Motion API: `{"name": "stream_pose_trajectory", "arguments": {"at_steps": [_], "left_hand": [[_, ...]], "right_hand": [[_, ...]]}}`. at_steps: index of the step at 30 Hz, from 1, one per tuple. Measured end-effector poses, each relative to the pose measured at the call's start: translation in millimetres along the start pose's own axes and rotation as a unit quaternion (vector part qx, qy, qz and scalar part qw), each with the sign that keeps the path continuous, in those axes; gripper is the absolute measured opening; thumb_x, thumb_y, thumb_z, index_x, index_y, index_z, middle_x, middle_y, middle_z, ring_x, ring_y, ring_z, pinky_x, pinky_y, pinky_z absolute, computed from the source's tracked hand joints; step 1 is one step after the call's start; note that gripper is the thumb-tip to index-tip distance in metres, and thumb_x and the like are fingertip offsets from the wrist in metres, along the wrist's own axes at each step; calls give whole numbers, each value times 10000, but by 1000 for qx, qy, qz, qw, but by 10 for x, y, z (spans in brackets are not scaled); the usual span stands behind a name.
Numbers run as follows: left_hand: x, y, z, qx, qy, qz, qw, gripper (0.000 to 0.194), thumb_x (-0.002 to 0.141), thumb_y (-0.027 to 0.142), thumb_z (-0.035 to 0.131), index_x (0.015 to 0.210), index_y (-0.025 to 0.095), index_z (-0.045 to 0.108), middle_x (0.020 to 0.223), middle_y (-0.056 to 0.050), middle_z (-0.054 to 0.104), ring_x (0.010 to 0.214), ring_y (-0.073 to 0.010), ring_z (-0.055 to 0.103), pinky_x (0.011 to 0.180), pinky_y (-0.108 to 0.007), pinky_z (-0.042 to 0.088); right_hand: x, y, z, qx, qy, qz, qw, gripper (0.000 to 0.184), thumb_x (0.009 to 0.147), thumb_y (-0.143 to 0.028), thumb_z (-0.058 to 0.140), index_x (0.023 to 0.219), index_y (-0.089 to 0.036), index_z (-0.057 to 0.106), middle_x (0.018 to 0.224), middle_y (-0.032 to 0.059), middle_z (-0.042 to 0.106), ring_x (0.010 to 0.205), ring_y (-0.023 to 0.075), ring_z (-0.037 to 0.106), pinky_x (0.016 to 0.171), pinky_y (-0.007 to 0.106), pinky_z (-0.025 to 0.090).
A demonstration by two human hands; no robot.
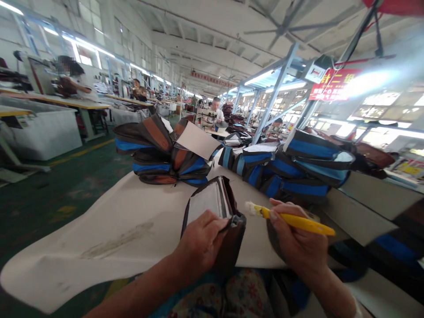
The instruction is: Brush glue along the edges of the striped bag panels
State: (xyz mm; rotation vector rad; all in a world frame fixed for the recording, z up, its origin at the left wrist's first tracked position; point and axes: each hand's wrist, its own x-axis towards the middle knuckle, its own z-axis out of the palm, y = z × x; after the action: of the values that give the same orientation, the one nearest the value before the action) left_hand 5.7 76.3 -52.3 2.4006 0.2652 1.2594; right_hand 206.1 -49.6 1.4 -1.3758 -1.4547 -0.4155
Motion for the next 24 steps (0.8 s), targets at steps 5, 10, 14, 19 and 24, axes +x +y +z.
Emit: {"name": "stream_pose_trajectory", "arguments": {"at_steps": [5,10,14,19,24], "left_hand": [[13,98,199,162,-7,146,976,116,949,162,510,976,119,615,799,-52,578,696,-178,539,595,-292,480],[28,159,238,213,-28,218,952,165,971,138,436,1004,98,593,799,-63,588,691,-177,554,608,-310,505],[26,191,223,218,-38,233,947,139,965,132,453,971,112,590,794,-54,584,678,-173,539,599,-320,489],[14,198,254,203,-68,240,947,129,936,127,489,840,140,575,723,-25,526,608,-170,474,508,-335,381],[-13,178,267,202,-74,243,946,137,938,119,471,886,136,597,746,-33,552,618,-165,474,531,-326,393]], "right_hand": [[57,-265,-213,16,-13,3,1000,68,951,-185,593,961,-237,636,885,-1,643,1068,231,641,925,384,486],[108,-195,-223,-56,-175,-70,981,91,963,-175,532,896,-229,563,775,-9,618,946,214,645,947,410,468],[162,-170,-243,-66,-135,-45,988,81,965,-199,548,898,-233,577,808,4,627,1011,224,626,936,394,466],[209,-241,-167,-51,-263,-73,961,138,950,-192,516,819,-227,541,710,-17,588,751,192,622,775,357,472],[245,-300,-107,-34,-209,-59,976,132,953,-199,528,824,-224,540,735,-15,597,730,178,601,779,353,445]]}}
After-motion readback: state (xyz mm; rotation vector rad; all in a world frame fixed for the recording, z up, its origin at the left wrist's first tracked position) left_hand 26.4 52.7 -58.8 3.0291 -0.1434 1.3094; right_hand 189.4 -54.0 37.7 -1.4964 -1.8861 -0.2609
